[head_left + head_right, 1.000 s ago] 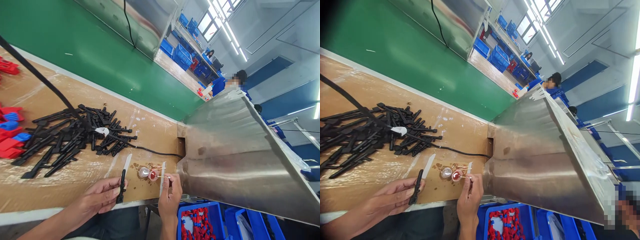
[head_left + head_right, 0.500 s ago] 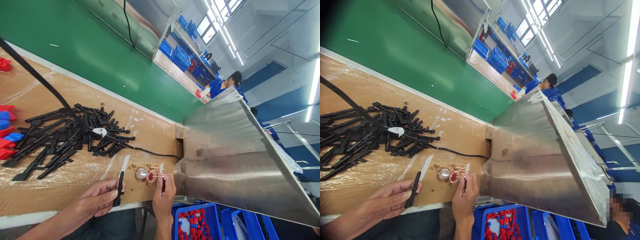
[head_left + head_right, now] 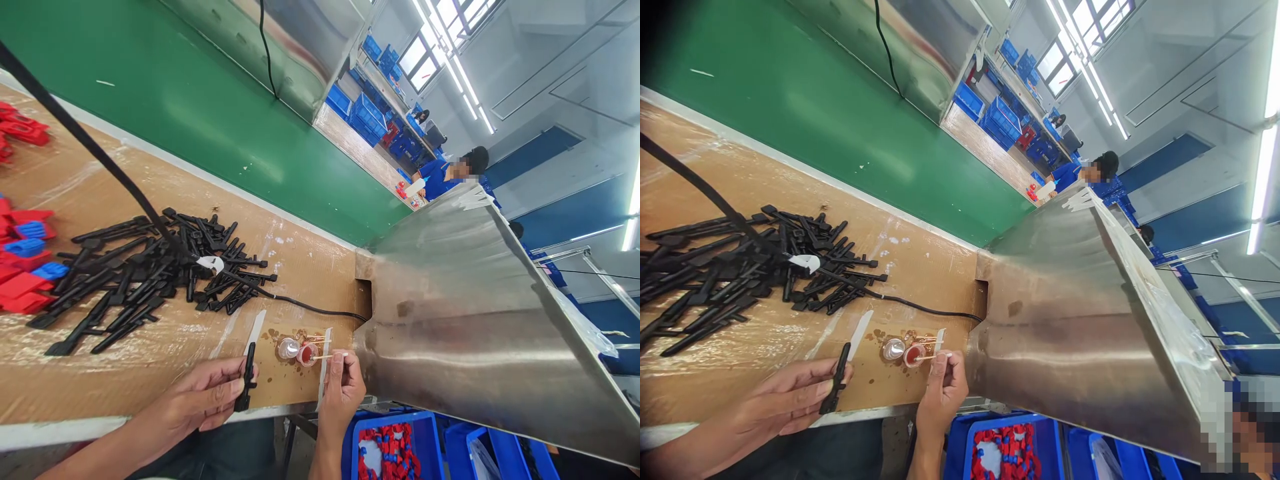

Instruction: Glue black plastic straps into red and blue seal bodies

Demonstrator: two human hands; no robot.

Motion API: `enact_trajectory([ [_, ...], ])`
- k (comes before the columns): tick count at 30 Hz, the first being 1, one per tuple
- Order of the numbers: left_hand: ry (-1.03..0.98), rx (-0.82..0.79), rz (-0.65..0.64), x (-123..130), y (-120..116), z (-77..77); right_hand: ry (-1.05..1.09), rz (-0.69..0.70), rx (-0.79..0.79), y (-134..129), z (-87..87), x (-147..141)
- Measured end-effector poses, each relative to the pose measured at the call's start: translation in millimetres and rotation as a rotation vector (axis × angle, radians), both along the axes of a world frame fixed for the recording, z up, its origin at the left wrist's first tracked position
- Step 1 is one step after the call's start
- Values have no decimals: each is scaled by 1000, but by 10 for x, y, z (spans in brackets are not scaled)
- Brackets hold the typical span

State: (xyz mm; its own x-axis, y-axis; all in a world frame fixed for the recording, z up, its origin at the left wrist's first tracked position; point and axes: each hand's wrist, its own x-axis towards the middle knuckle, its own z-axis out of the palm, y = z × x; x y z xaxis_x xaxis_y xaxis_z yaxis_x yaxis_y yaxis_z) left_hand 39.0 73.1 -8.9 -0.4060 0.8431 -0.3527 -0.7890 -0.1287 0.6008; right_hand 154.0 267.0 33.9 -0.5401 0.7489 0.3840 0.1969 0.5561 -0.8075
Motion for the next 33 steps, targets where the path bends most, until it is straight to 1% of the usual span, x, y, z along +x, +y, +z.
enact_trajectory([
  [2, 9, 43, -15, 19, 23, -139, 64, 9, -126, -56, 44, 15],
  [3, 12, 55, -20, 23, 31, -175, 91, 25, -183, -102, 72, 27],
  [4, 16, 64, -25, 21, 35, -180, 109, 50, -216, -162, 102, 43],
  [5, 22, 72, -29, 14, 36, -155, 111, 81, -218, -233, 131, 61],
  [7, 32, 92, -46, -17, 29, -30, 84, 139, -167, -395, 185, 99],
  [11, 8, 68, -31, -84, 11, 288, -11, 205, 29, -681, 255, 145],
  [12, -3, 56, -24, -93, 10, 338, -33, 223, 61, -725, 265, 146],
  [14, -18, 41, -19, -100, 11, 389, -61, 257, 91, -776, 279, 137],
  [19, -25, 53, -50, -99, 20, 356, -95, 277, 108, -775, 275, 105],
  [25, -14, 71, -57, -100, 15, 297, -116, 337, 113, -755, 252, 93],
  [29, -2, 86, -74, -93, 13, 266, -150, 371, 121, -744, 280, 109],
  [33, -3, 100, -61, -90, 15, 261, -161, 382, 118, -763, 323, 104],
])
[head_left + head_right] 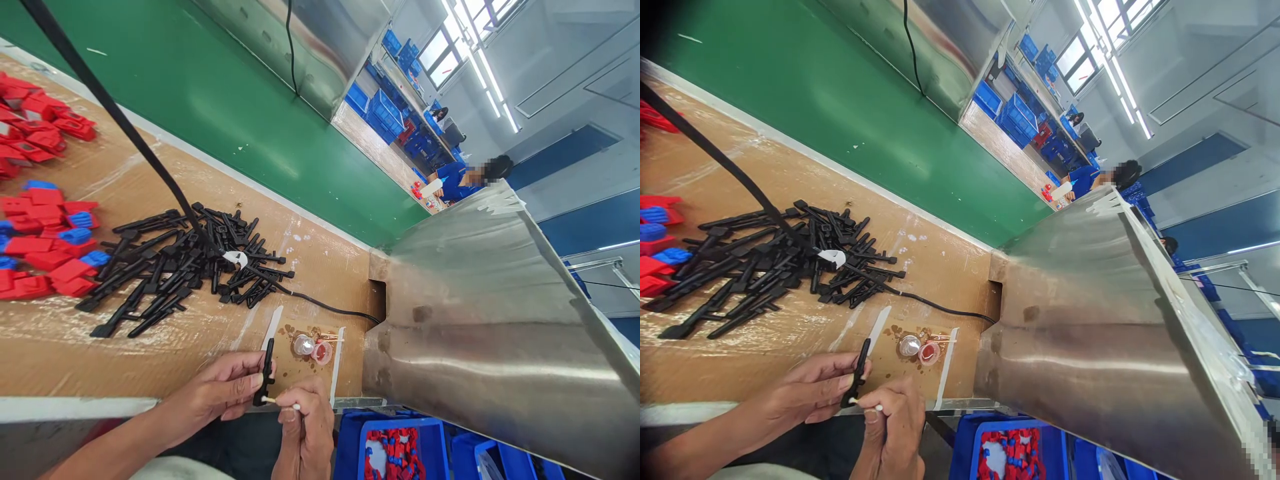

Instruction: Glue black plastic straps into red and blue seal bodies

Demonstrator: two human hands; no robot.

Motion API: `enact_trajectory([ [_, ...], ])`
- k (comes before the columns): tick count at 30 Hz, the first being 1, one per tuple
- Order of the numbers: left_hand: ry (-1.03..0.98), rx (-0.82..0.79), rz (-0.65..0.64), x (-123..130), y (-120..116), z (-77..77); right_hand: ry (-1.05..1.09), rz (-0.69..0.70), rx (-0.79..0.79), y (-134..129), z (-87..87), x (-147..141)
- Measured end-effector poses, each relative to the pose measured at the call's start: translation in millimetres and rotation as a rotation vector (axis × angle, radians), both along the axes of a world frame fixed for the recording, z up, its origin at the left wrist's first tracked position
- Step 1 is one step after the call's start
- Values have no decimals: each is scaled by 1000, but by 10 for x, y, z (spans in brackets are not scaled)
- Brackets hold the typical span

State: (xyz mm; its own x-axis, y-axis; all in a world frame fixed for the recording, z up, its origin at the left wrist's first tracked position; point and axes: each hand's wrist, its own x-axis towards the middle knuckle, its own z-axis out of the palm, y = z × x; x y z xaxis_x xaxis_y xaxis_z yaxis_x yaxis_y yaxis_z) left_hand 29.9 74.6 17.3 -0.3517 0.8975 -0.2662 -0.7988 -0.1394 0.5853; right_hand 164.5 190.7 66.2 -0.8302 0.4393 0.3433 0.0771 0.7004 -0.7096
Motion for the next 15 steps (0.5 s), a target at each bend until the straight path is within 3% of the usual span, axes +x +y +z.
enact_trajectory([
  [10, 4, -16, -20, -17, 5, 72, 37, 24, -48, 29, -27, -13],
  [15, -8, -6, -4, -4, 3, 18, 140, -55, -197, 42, -131, -28],
])
